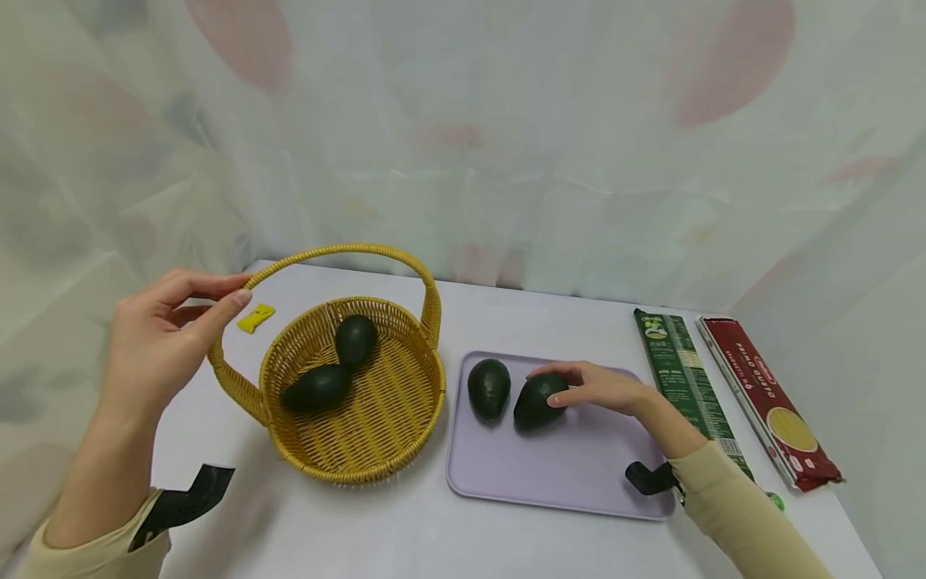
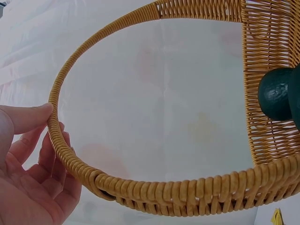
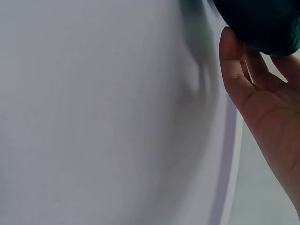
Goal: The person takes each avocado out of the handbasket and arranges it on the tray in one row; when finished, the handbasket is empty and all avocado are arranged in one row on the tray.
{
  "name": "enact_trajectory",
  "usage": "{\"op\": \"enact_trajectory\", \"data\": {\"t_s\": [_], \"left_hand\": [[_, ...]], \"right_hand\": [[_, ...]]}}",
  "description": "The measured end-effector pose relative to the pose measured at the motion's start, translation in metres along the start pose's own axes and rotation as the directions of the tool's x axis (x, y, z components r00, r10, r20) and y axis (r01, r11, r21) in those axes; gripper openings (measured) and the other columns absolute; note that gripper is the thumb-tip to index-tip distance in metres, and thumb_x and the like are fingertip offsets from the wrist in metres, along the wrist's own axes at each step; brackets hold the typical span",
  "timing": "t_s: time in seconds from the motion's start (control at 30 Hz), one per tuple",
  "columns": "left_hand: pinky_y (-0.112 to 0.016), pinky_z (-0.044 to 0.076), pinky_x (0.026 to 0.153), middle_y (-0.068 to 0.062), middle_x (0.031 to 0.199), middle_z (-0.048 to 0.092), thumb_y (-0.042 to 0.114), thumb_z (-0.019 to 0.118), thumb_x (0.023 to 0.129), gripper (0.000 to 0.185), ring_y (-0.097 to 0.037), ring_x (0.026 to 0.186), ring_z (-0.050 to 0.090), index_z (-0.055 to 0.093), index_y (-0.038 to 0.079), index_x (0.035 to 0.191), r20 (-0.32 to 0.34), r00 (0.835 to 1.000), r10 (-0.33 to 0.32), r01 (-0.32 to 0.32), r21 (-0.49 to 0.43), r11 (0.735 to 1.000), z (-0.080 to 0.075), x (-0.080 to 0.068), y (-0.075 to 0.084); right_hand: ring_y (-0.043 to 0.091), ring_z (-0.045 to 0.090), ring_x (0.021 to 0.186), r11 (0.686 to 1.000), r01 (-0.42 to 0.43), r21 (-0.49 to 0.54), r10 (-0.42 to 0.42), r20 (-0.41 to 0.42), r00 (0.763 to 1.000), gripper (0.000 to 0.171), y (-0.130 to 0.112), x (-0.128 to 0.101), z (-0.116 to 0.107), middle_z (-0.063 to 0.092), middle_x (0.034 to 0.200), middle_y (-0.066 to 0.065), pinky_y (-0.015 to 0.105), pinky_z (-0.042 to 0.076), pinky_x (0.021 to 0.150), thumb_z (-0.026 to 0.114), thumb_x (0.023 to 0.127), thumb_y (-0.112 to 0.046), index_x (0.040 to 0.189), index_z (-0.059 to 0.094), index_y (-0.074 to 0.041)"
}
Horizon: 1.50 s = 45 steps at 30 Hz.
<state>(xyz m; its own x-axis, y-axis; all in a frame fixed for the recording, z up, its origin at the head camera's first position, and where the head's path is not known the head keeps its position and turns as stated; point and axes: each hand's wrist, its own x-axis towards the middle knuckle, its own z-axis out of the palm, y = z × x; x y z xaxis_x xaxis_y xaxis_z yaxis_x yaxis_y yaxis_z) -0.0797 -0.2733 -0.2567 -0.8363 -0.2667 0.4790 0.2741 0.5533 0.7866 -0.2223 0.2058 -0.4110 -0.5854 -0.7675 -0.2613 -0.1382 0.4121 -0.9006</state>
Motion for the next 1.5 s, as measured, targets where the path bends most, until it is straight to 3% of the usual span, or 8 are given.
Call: {"op": "enact_trajectory", "data": {"t_s": [0.3,0.47,0.73,0.93,1.3,1.5], "left_hand": [[-0.009,0.049,0.065,0.012,0.102,0.070,0.002,0.072,0.086,0.019,-0.002,0.076,0.067,0.072,-0.003,0.104,0.008,1.000,-0.022,0.022,-0.005,1.000,-0.001,0.000,0.000],[-0.009,0.049,0.064,0.011,0.102,0.070,0.002,0.072,0.086,0.019,-0.003,0.076,0.067,0.072,-0.003,0.105,0.012,1.000,-0.021,0.021,-0.007,1.000,-0.001,0.000,0.001],[-0.009,0.049,0.066,0.011,0.102,0.070,0.002,0.072,0.086,0.018,-0.003,0.078,0.067,0.072,-0.004,0.103,0.007,1.000,-0.012,0.012,-0.010,1.000,0.000,0.001,0.000],[-0.009,0.049,0.066,0.011,0.102,0.070,0.002,0.072,0.086,0.018,-0.003,0.079,0.067,0.072,-0.004,0.103,0.005,1.000,-0.019,0.019,-0.011,1.000,0.000,0.001,0.000],[-0.009,0.049,0.067,0.012,0.102,0.070,0.003,0.073,0.086,0.018,-0.003,0.079,0.066,0.072,-0.003,0.103,0.003,1.000,-0.029,0.029,-0.003,1.000,0.000,0.000,0.001],[-0.009,0.049,0.066,0.012,0.102,0.069,0.003,0.072,0.086,0.019,-0.003,0.077,0.066,0.072,-0.003,0.104,0.006,0.999,-0.034,0.034,0.002,0.999,-0.001,0.000,0.001]], "right_hand": [[0.023,0.057,0.109,0.988,-0.074,0.139,0.079,-0.037,0.996,0.051,0.007,0.007,-0.002,0.058,0.130,0.011,0.035,0.047,0.089,0.066,0.093,-0.022,0.138,0.046,-0.006],[0.021,0.057,0.105,0.985,-0.083,0.149,0.092,-0.059,0.994,0.049,0.010,0.012,-0.003,0.061,0.124,0.010,0.034,0.048,0.085,0.065,0.094,-0.023,0.136,0.047,-0.004],[0.020,0.056,0.100,0.992,-0.078,0.097,0.089,-0.121,0.989,0.052,0.009,0.016,-0.001,0.057,0.127,0.011,0.033,0.049,0.082,0.062,0.096,-0.031,0.141,0.050,-0.008],[0.022,0.056,0.110,0.997,-0.027,0.067,0.037,-0.146,0.989,0.051,0.007,0.017,0.000,0.058,0.128,0.012,0.035,0.051,0.087,0.063,0.096,-0.028,0.141,0.049,-0.010],[0.024,0.049,0.125,0.996,-0.027,-0.086,0.010,-0.190,0.982,0.052,0.003,0.017,0.003,0.051,0.141,0.004,0.044,0.039,0.101,0.066,0.094,-0.032,0.141,0.051,-0.019],[0.027,0.047,0.126,0.988,0.011,-0.151,-0.038,-0.181,0.983,0.053,0.004,0.018,0.002,0.050,0.142,0.006,0.050,0.035,0.104,0.067,0.094,-0.029,0.141,0.050,-0.015]]}}
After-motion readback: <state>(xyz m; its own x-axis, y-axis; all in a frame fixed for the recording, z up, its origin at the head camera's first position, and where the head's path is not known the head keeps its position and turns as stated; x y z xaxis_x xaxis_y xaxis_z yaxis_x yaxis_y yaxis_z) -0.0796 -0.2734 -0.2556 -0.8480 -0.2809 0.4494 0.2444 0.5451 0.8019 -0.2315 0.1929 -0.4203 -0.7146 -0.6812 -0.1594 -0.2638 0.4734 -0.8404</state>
